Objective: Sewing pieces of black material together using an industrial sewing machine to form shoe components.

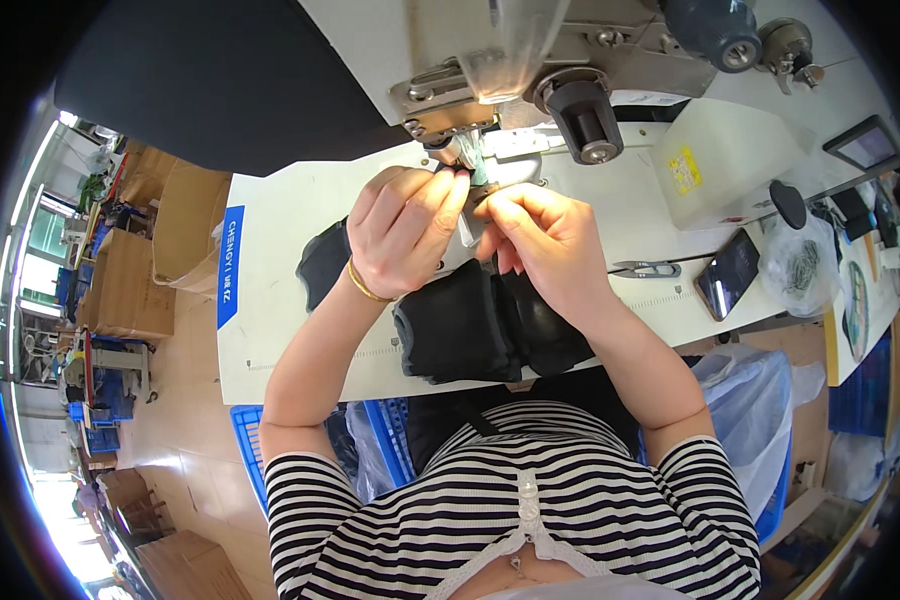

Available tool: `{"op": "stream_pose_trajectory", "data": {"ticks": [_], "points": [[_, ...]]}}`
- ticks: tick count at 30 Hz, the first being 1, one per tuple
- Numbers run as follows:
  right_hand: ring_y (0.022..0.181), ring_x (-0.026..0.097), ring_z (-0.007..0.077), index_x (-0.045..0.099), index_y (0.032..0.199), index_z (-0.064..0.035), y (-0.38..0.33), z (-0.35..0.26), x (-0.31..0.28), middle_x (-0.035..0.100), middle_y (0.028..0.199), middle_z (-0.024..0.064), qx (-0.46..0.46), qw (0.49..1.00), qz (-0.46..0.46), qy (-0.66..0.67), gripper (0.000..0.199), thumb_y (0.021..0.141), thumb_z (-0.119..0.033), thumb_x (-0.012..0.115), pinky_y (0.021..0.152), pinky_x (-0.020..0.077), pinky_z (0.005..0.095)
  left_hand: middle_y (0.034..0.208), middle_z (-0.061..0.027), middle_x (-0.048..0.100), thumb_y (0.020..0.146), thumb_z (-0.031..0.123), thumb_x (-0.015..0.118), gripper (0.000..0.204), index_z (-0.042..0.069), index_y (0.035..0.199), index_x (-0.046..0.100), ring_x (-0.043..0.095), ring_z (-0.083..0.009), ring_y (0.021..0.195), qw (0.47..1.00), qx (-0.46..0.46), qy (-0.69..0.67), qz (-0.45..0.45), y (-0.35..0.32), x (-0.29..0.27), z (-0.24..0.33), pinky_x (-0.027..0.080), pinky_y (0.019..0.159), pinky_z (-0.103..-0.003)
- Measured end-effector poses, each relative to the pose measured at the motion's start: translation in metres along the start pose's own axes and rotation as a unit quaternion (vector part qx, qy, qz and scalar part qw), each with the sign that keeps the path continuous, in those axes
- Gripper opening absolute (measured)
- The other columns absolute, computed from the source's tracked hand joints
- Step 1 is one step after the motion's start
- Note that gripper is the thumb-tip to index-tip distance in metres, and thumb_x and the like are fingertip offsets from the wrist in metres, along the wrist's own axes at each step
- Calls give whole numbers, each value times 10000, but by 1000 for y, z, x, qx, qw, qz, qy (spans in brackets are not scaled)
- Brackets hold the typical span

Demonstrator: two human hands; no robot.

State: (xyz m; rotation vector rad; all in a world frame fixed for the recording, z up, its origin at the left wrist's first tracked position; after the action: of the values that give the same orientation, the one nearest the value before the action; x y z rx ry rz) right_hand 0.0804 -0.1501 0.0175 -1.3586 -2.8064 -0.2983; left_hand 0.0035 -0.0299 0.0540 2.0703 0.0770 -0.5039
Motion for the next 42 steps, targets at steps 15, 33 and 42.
{"op": "stream_pose_trajectory", "data": {"ticks": [15, 33, 42], "points": [[530, 569, 67, 686, 901, 2, -4, 10, 3, 667, 658, 45, 14, 999, -30, -2, 218, 947, -168, 557, 517, 451, 218, 843, -52, 658, 603, 26, 741, 226, 20, 827, 717, 649, -228, 811, 998, -44, 12, 31, -1, 15, -14, 542, 731, -362], [569, 547, 50, 692, 960, 14, -25, 22, 11, 677, 706, 42, 49, 993, -99, -30, 214, 989, -145, 552, 539, 443, 190, 866, -51, 649, 585, 15, 725, 275, 21, 859, 703, 642, -228, 825, 998, -46, -2, 45, -5, 15, -15, 531, 730, -356], [534, 562, 41, 696, 931, 1, -47, 26, -4, 682, 671, 36, 49, 991, -101, -72, 180, 956, -144, 593, 495, 425, 203, 1140, -147, 591, 678, -52, 646, 377, -13, 1047, 580, 549, -366, 1083, 936, -328, -107, -71, -35, 44, -28, 438, 912, -441]]}}
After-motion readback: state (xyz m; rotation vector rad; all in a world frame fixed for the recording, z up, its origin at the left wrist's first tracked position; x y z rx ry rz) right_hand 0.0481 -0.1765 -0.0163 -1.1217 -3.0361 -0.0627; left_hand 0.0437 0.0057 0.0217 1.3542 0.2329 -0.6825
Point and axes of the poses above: each hand's wrist, its own y-axis towards the middle knuckle, its own x-axis out of the palm, z = x × y, the point moved 6 cm from there along y, towards the middle knuckle
